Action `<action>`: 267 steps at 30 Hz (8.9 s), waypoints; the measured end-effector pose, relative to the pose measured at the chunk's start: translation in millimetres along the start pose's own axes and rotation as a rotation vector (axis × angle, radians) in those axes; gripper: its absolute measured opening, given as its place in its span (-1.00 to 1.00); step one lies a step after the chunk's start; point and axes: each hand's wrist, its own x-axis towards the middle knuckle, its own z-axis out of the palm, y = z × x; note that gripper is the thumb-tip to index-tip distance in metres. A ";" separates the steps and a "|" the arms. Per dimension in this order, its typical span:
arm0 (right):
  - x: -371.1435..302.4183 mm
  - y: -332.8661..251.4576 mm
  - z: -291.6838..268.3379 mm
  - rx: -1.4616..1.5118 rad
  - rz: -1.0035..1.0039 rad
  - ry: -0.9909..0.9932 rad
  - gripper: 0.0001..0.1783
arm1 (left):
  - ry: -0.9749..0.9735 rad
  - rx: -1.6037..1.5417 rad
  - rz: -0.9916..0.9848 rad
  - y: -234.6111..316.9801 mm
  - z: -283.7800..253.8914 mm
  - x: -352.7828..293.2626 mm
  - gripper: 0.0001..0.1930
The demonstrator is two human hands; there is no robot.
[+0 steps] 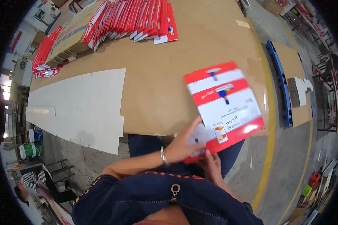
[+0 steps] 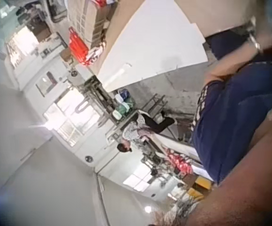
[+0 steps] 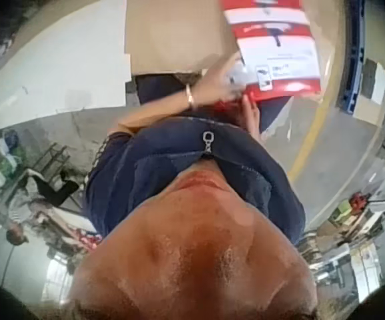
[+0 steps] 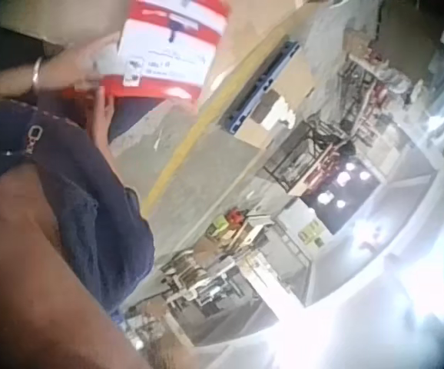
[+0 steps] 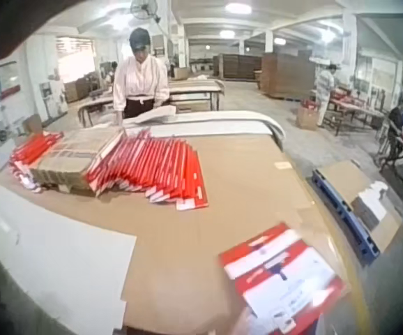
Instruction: The person inserts white cardboard inserts into red and white printed boxes on a workbench. They fold the inserts to fit, place them inside, and stack the completed boxes. The process is repeated continuously throughout the clip.
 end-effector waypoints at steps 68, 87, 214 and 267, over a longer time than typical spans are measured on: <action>43.8 -47.2 -78.0 -0.604 -0.532 0.744 -0.07 | 0.359 0.760 0.296 -45.1 -0.8 9.2 -0.70; 65.5 -15.8 -60.2 -1.106 -1.128 0.614 -0.71 | -0.137 0.997 0.339 -41.3 46.3 6.0 0.03; 518.1 -234.2 234.0 -0.777 -0.811 -0.016 -0.60 | 0.429 1.089 -0.617 -51.9 -171.9 -198.6 -0.09; 57.3 -47.6 -71.0 -0.969 -0.702 0.752 0.07 | 0.407 0.716 0.328 -64.3 -6.4 -0.5 -0.59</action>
